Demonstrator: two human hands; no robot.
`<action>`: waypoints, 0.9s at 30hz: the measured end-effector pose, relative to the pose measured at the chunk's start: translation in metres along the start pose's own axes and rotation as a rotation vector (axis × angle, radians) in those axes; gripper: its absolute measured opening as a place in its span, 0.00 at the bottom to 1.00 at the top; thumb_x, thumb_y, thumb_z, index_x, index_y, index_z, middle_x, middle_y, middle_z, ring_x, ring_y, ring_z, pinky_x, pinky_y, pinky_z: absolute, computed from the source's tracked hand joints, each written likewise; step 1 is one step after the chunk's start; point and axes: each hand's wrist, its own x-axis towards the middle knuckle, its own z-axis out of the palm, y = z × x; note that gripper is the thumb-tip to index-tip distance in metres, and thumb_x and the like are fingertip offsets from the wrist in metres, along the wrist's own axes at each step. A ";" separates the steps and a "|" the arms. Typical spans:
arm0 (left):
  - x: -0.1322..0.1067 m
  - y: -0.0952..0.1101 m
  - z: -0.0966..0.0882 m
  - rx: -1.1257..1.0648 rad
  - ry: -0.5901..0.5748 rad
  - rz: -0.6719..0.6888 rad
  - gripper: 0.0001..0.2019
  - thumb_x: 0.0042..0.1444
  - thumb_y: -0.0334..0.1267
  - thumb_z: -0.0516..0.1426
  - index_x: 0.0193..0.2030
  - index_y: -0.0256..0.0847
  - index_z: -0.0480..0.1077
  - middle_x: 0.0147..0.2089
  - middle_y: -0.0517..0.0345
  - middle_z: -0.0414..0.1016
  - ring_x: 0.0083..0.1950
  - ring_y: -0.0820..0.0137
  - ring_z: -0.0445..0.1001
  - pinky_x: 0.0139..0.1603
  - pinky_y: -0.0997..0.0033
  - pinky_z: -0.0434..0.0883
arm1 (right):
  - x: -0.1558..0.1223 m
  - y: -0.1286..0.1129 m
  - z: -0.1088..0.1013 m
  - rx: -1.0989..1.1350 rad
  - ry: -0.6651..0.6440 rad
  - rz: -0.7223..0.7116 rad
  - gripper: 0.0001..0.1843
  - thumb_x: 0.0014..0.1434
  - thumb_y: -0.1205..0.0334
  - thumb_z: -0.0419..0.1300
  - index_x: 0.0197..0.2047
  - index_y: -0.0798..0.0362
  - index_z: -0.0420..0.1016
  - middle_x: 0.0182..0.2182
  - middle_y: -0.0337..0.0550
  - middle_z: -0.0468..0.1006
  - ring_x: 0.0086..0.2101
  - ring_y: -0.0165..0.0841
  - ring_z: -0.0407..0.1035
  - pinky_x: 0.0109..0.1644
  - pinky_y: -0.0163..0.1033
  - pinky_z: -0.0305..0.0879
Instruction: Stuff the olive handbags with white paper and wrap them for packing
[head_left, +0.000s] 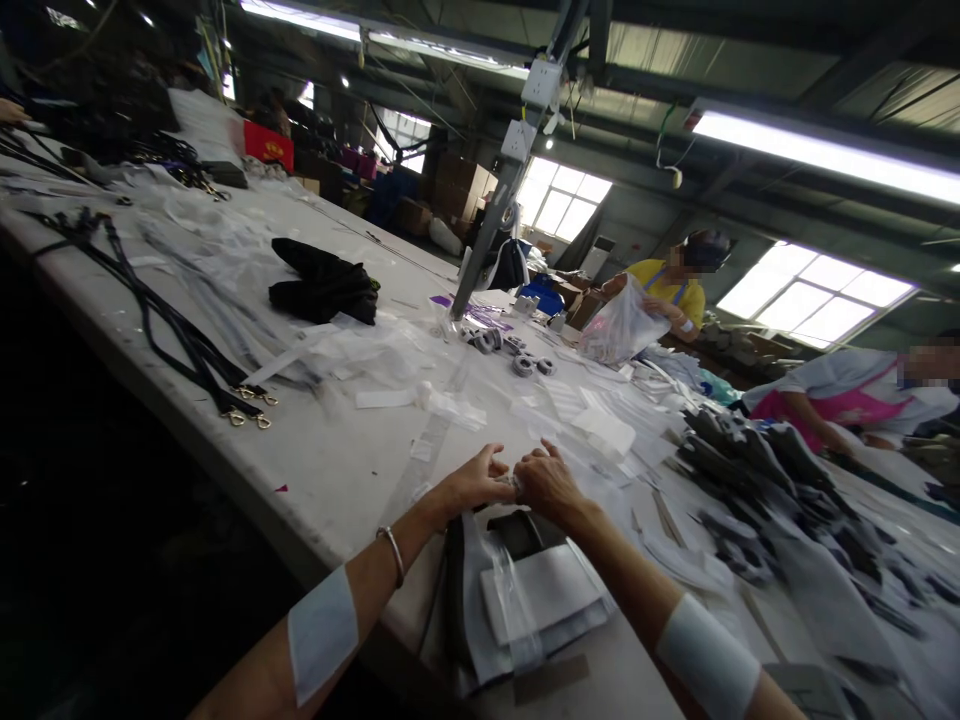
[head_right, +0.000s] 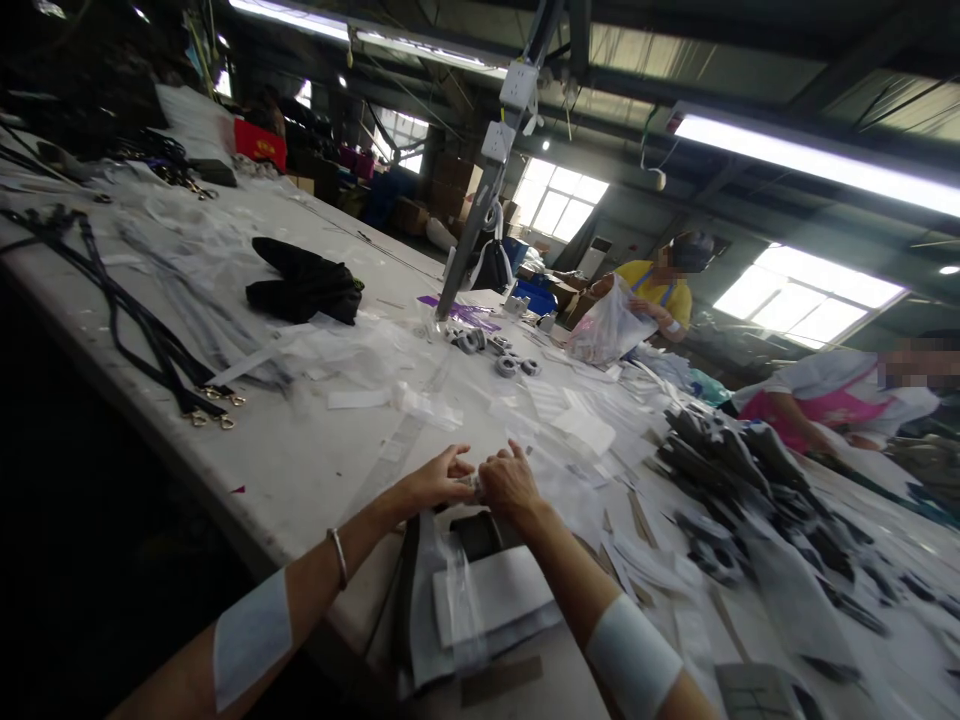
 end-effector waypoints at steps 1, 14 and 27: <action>0.002 -0.001 -0.004 0.020 0.048 0.011 0.46 0.41 0.35 0.67 0.67 0.33 0.54 0.60 0.34 0.70 0.58 0.53 0.72 0.51 0.61 0.72 | 0.006 0.005 -0.002 0.006 0.007 0.032 0.15 0.48 0.67 0.71 0.42 0.55 0.81 0.44 0.55 0.82 0.48 0.49 0.74 0.65 0.61 0.54; -0.001 -0.025 -0.038 0.573 0.283 0.015 0.29 0.54 0.36 0.58 0.63 0.28 0.61 0.64 0.33 0.65 0.67 0.53 0.63 0.69 0.55 0.58 | -0.152 0.037 0.011 1.262 -0.043 1.001 0.23 0.50 0.40 0.66 0.29 0.53 0.72 0.24 0.43 0.77 0.24 0.34 0.73 0.27 0.38 0.67; 0.015 -0.019 -0.009 1.060 0.012 0.119 0.25 0.49 0.25 0.58 0.57 0.37 0.71 0.72 0.42 0.57 0.74 0.53 0.52 0.72 0.53 0.54 | -0.192 -0.027 0.050 2.213 0.087 1.342 0.29 0.54 0.39 0.67 0.41 0.58 0.71 0.33 0.49 0.78 0.36 0.38 0.76 0.41 0.41 0.75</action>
